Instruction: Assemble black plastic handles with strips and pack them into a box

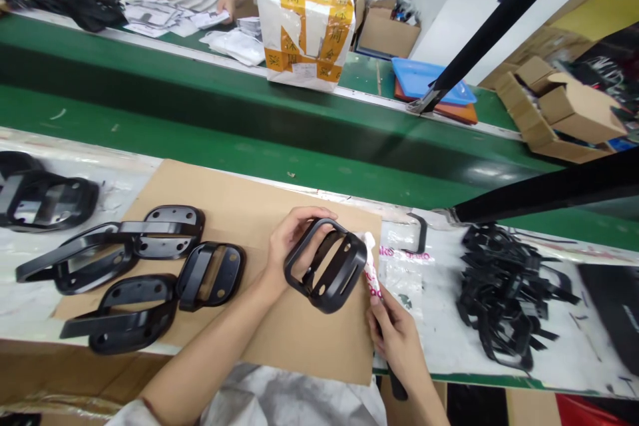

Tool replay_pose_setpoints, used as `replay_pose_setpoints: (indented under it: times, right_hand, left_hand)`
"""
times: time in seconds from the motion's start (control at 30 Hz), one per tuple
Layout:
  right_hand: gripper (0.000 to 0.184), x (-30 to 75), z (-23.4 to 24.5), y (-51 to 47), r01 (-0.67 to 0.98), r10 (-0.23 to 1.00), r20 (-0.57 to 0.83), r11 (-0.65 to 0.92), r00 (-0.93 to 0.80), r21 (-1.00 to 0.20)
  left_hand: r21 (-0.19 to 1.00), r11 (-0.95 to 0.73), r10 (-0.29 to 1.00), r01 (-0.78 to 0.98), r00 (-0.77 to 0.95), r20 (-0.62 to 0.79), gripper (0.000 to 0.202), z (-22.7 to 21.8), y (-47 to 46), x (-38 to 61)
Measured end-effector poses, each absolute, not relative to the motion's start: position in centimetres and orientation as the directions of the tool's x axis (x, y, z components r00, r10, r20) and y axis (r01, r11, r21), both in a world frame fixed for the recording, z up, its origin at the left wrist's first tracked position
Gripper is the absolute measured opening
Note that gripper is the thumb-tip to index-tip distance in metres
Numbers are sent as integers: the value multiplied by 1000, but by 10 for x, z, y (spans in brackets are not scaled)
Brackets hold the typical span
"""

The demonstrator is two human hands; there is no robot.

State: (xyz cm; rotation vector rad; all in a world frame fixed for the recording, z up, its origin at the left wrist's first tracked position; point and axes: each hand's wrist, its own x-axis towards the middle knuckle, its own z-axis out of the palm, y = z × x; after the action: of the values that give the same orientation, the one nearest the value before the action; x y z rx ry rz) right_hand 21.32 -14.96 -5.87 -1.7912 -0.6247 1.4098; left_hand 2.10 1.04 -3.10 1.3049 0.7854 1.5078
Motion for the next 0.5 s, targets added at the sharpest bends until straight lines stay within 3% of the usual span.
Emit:
replay_pose_setpoints:
  times: [0.17, 0.33, 0.5]
  right_hand:
    - [92, 213, -57, -149, -56, 769, -578, -587, 272, -808]
    - [94, 214, -58, -150, -56, 772, -584, -591, 250, -805]
    - [92, 215, -63, -152, -93, 760, -600, -598, 249, -796]
  left_hand:
    - [902, -314, 944, -296, 5, 330, 11, -28, 14, 21]
    - [939, -268, 956, -215, 60, 287, 18, -30, 10, 19]
    - [884, -461, 866, -74, 179, 467, 20, -30, 4, 16]
